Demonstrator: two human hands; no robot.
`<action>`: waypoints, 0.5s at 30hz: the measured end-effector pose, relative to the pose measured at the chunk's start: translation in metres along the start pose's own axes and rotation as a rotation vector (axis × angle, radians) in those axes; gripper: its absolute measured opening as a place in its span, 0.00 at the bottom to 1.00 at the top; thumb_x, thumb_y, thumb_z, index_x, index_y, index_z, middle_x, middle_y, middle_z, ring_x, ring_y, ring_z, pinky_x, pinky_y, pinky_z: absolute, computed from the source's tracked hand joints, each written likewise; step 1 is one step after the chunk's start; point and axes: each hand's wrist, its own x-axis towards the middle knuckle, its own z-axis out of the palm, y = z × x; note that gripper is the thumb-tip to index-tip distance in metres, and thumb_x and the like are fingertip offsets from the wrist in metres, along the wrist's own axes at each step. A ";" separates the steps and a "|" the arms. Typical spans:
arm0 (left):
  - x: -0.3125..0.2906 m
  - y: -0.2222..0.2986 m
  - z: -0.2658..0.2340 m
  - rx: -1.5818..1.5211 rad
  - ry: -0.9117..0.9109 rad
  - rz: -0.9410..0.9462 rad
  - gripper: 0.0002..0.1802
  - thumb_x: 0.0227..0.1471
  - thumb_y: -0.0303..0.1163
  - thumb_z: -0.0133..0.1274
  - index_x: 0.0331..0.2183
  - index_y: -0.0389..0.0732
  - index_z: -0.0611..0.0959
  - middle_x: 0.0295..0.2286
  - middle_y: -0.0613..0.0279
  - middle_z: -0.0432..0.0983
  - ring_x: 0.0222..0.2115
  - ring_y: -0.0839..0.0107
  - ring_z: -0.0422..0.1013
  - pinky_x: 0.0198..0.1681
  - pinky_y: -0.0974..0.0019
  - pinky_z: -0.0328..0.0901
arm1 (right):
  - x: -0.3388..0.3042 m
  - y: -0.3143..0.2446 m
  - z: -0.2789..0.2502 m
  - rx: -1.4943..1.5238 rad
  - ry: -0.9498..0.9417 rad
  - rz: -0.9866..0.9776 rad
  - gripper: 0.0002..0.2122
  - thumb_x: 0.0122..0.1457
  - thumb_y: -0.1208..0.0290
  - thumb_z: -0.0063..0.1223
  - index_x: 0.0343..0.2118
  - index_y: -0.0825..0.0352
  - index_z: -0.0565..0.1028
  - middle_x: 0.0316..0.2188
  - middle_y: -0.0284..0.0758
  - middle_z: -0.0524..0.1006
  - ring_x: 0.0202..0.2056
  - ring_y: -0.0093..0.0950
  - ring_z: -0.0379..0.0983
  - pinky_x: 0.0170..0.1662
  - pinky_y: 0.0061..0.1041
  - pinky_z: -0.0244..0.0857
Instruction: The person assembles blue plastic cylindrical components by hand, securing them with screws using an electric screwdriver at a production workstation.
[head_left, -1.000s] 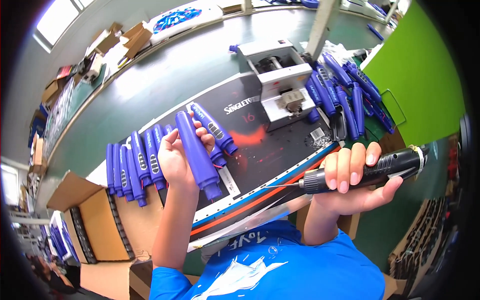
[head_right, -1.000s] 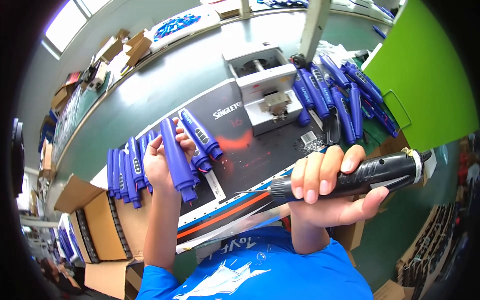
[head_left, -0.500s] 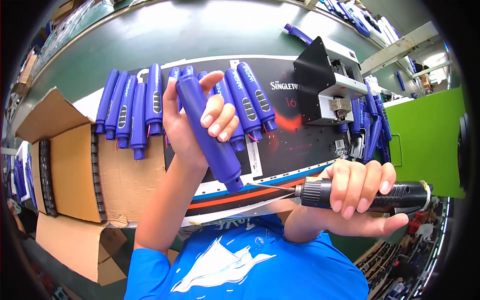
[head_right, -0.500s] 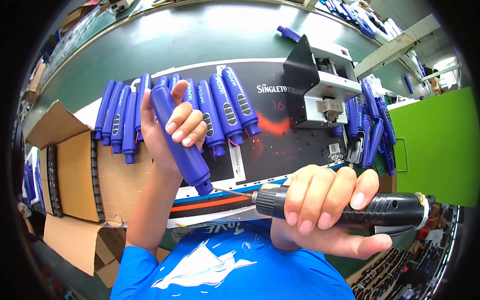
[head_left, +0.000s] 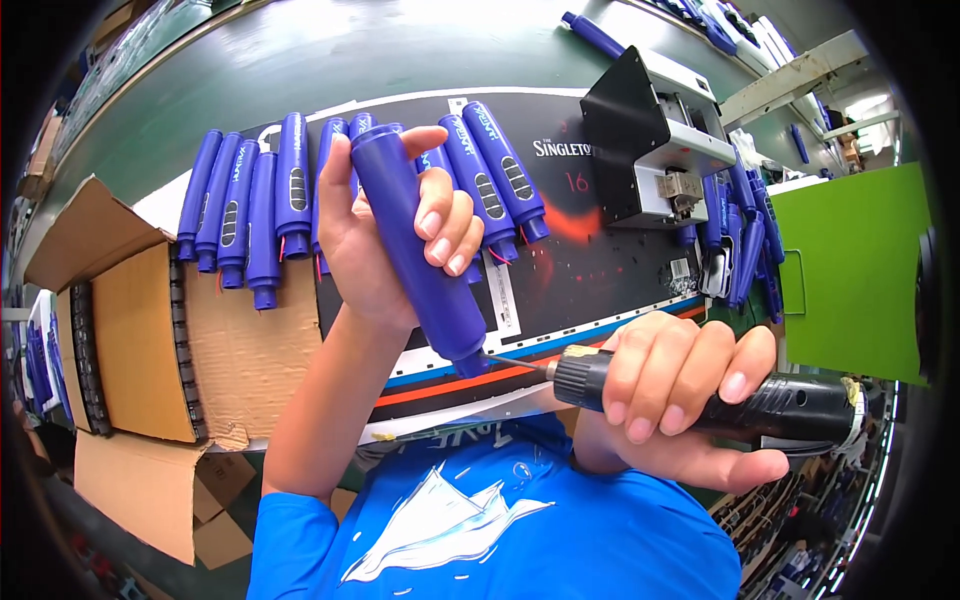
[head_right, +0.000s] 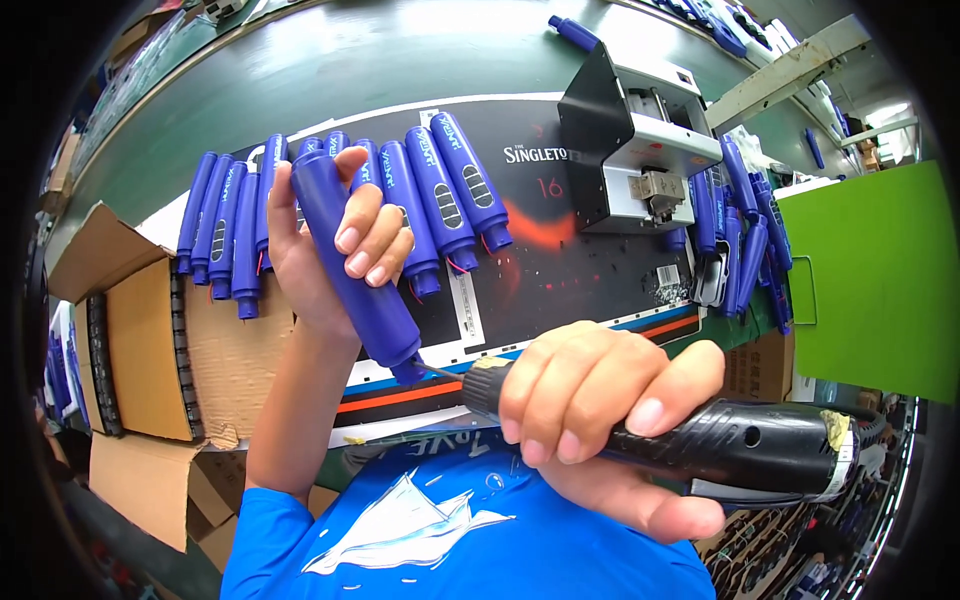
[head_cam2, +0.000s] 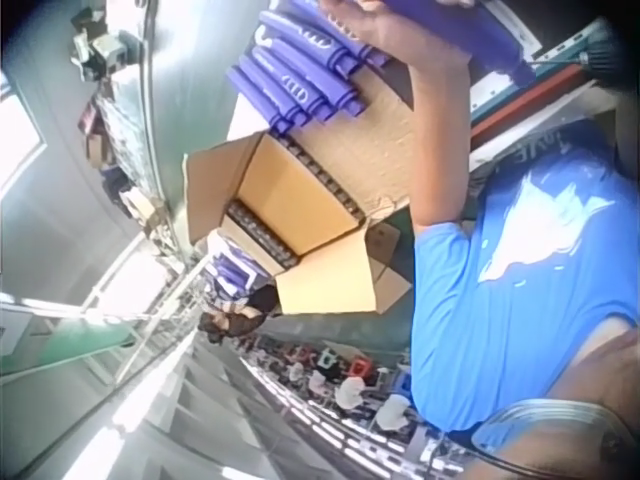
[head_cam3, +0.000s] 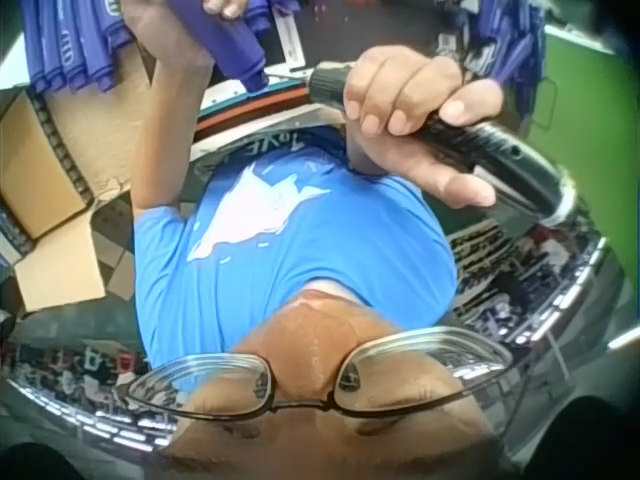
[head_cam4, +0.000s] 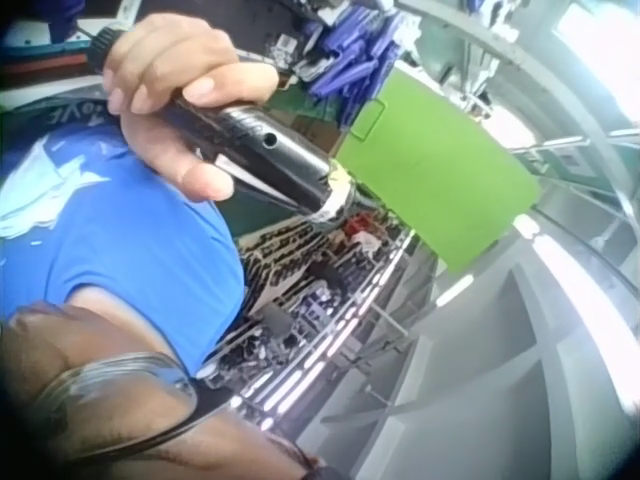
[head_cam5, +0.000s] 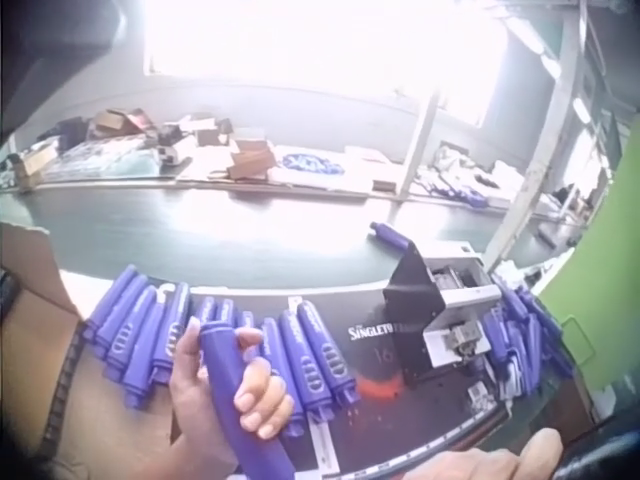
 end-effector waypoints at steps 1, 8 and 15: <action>0.000 0.000 0.000 0.000 0.000 -0.004 0.41 0.65 0.62 0.27 0.53 0.33 0.74 0.18 0.62 0.70 0.17 0.72 0.66 0.22 0.66 0.67 | -0.002 0.000 0.000 -0.004 -0.013 0.019 0.30 0.57 0.37 0.55 0.39 0.64 0.61 0.22 0.34 0.70 0.18 0.25 0.70 0.20 0.25 0.68; -0.001 0.001 -0.003 0.006 -0.119 -0.003 0.35 0.66 0.56 0.30 0.53 0.35 0.74 0.19 0.63 0.67 0.17 0.73 0.66 0.22 0.67 0.67 | -0.005 -0.001 0.003 0.009 0.007 0.027 0.30 0.56 0.37 0.55 0.39 0.63 0.60 0.22 0.34 0.71 0.18 0.25 0.71 0.20 0.24 0.68; -0.003 0.001 -0.003 -0.057 -0.161 -0.007 0.37 0.66 0.56 0.28 0.55 0.33 0.71 0.21 0.58 0.70 0.16 0.72 0.67 0.20 0.67 0.68 | -0.002 -0.004 0.011 0.014 0.056 0.058 0.25 0.59 0.44 0.58 0.37 0.65 0.63 0.21 0.33 0.70 0.19 0.23 0.70 0.20 0.23 0.70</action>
